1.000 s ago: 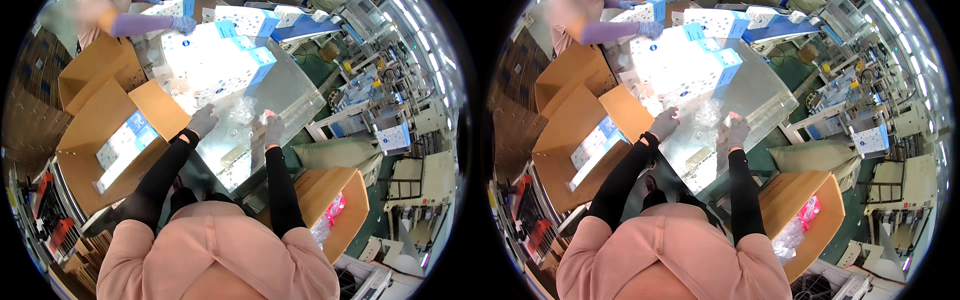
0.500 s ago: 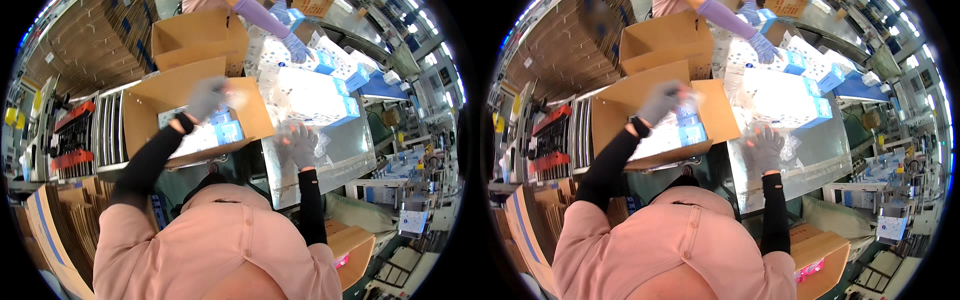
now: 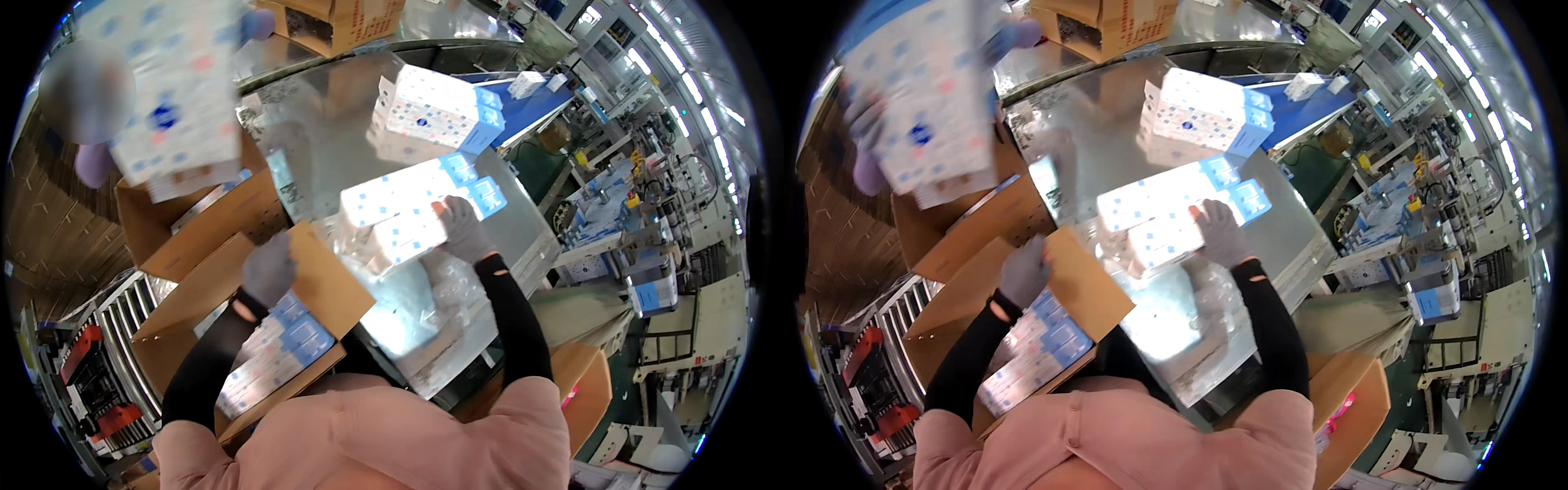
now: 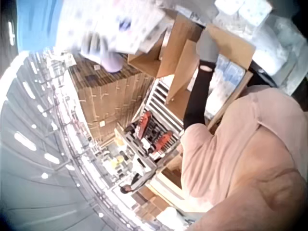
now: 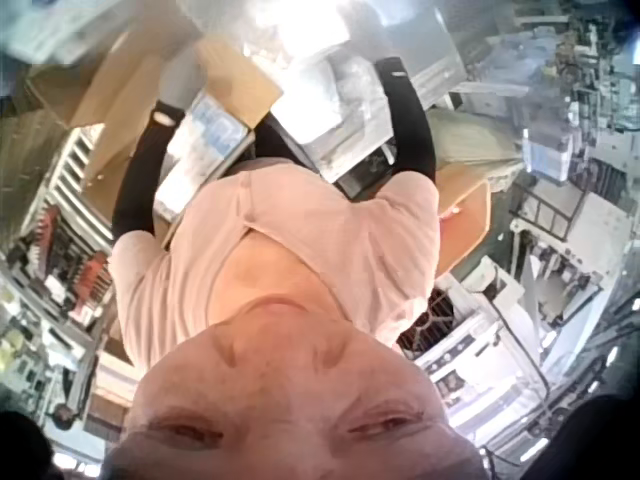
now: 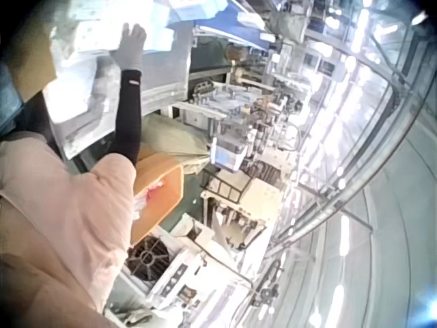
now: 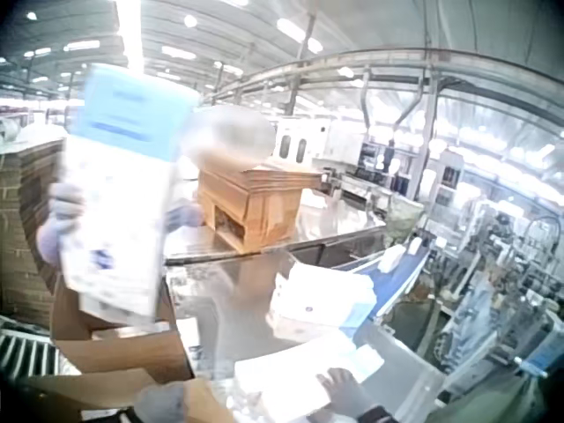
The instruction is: The person assembles cardboard boxes, places stacks of packaged paper products inside them, and puts the filled boxes onto a conveyor belt.
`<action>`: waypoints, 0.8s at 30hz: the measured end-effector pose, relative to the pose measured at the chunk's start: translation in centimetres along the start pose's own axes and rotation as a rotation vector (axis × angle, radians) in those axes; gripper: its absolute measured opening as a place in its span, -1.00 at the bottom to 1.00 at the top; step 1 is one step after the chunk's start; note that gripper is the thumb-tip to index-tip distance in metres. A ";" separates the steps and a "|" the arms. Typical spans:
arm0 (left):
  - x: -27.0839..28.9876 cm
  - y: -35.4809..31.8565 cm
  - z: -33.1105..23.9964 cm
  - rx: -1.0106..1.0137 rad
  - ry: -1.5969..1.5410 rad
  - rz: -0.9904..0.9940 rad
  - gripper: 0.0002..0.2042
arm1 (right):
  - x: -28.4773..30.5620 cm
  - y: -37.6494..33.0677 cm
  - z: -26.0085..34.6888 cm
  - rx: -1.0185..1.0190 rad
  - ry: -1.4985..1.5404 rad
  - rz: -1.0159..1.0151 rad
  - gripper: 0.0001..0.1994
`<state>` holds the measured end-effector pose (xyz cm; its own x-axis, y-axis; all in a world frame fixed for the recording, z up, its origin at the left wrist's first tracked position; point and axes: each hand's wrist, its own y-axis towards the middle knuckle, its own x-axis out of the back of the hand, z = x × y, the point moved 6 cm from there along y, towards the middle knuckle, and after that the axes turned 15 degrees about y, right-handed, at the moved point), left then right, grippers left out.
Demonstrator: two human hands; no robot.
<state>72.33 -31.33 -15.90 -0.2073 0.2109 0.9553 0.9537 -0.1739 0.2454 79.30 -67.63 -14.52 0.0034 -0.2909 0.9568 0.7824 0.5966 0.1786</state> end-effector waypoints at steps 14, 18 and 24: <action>-9.9 23.9 -17.5 -0.094 -0.033 0.232 -0.69 | -0.2 2.8 -5.9 0.052 -0.041 0.369 -0.34; 0.5 20.6 -12.5 -0.220 -0.113 -0.191 -0.49 | -0.6 2.6 -6.8 0.074 -0.233 0.176 -0.46; 16.9 4.7 -3.9 -0.285 -0.305 -0.398 -0.42 | 2.0 3.8 -4.1 0.095 -0.189 -0.103 -0.59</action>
<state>72.43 -32.37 1.99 -0.4254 0.5738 0.6998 0.7102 -0.2676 0.6511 84.78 -69.02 -12.82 -0.1972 -0.2135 0.9568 0.7105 0.6413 0.2896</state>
